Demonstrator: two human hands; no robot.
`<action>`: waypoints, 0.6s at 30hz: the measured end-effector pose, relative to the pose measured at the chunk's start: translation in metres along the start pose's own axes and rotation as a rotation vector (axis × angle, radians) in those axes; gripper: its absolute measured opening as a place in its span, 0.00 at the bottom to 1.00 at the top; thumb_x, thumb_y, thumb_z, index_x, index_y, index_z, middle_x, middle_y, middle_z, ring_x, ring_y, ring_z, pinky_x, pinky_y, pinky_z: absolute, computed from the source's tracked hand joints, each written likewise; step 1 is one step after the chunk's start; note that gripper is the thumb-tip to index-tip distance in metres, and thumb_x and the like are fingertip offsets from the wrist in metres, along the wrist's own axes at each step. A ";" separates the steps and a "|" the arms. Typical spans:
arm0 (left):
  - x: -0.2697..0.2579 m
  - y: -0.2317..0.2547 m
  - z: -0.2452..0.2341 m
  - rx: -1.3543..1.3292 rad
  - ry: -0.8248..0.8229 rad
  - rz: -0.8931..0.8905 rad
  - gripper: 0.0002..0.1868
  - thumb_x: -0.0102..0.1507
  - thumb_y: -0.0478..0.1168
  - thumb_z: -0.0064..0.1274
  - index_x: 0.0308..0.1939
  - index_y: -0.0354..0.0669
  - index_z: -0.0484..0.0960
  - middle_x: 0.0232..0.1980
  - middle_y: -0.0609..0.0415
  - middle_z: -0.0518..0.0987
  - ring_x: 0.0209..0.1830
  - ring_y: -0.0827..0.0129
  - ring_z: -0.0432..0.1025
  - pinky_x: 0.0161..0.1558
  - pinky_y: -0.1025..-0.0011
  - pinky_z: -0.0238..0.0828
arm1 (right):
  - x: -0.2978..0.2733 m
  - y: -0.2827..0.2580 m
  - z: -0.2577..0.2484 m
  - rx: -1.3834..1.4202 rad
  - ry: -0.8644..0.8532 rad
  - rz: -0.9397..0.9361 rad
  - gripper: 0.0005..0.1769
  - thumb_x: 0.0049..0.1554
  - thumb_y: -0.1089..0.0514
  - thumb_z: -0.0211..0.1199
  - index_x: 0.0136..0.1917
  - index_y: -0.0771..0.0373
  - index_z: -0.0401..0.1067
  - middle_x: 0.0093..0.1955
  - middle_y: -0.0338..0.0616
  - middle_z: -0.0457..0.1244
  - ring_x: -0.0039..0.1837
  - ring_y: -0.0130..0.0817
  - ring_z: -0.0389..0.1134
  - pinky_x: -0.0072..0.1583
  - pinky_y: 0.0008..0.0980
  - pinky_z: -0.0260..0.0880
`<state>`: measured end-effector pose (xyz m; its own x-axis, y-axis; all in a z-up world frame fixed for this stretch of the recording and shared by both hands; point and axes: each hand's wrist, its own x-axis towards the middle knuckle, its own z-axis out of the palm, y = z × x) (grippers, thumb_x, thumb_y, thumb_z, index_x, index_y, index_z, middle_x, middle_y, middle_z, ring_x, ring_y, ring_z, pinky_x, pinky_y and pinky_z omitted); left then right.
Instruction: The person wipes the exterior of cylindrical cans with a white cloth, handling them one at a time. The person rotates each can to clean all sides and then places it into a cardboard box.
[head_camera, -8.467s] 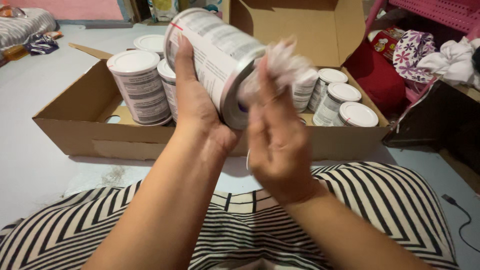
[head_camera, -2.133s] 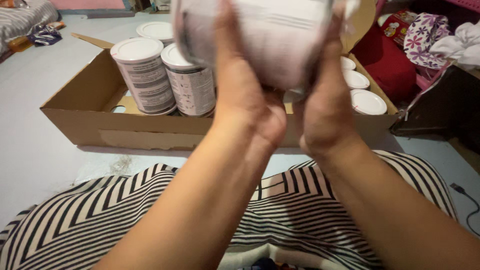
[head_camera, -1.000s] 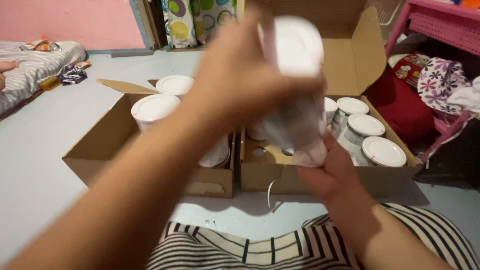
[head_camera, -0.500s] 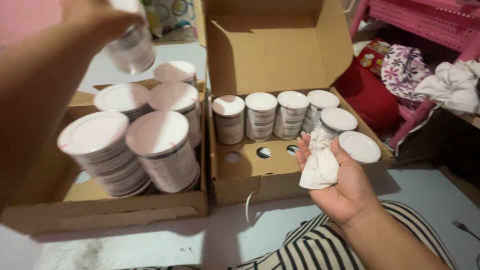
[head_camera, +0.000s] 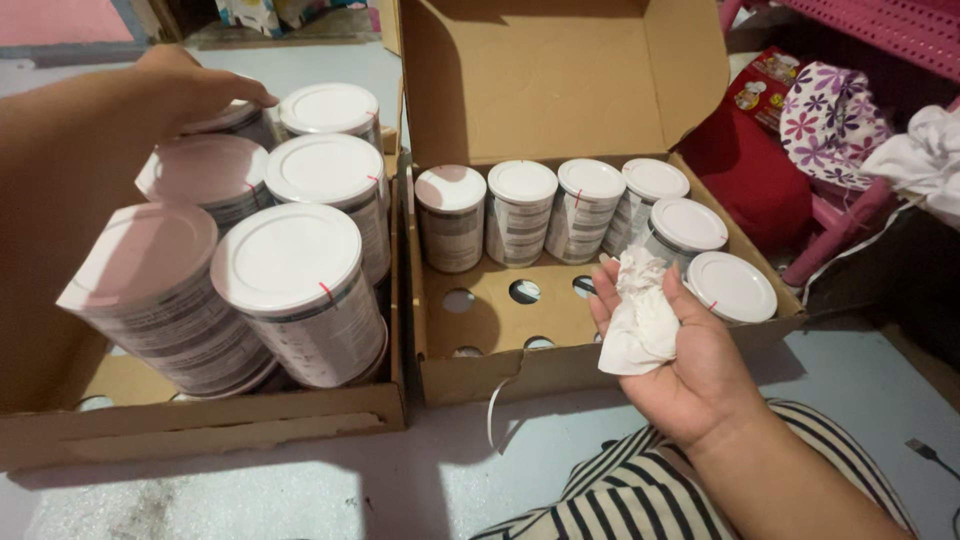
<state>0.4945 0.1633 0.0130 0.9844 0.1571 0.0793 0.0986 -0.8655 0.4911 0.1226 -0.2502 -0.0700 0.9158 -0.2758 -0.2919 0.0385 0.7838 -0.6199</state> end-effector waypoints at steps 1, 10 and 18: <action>0.002 -0.004 0.004 -0.031 -0.018 -0.009 0.49 0.48 0.62 0.74 0.57 0.22 0.80 0.54 0.29 0.79 0.49 0.45 0.78 0.49 0.53 0.77 | 0.000 0.000 -0.001 0.001 -0.006 0.004 0.29 0.65 0.44 0.47 0.72 0.65 0.62 0.64 0.47 0.66 0.67 0.40 0.67 0.70 0.43 0.64; 0.007 0.002 0.006 -0.133 -0.218 -0.103 0.43 0.56 0.63 0.64 0.65 0.36 0.77 0.58 0.36 0.78 0.53 0.47 0.74 0.50 0.51 0.70 | 0.002 -0.004 -0.001 -0.056 0.010 -0.020 0.30 0.66 0.44 0.47 0.73 0.63 0.62 0.64 0.46 0.66 0.66 0.38 0.67 0.70 0.41 0.63; -0.013 -0.007 -0.005 -0.224 -0.287 -0.187 0.36 0.63 0.58 0.61 0.62 0.32 0.75 0.54 0.33 0.79 0.47 0.52 0.75 0.38 0.60 0.73 | -0.006 0.001 0.000 -0.030 -0.001 -0.007 0.29 0.65 0.43 0.46 0.73 0.63 0.62 0.64 0.45 0.66 0.67 0.38 0.67 0.70 0.42 0.63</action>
<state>0.4808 0.1695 0.0125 0.9562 0.1354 -0.2594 0.2770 -0.7044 0.6535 0.1173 -0.2480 -0.0690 0.9161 -0.2806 -0.2865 0.0329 0.7646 -0.6436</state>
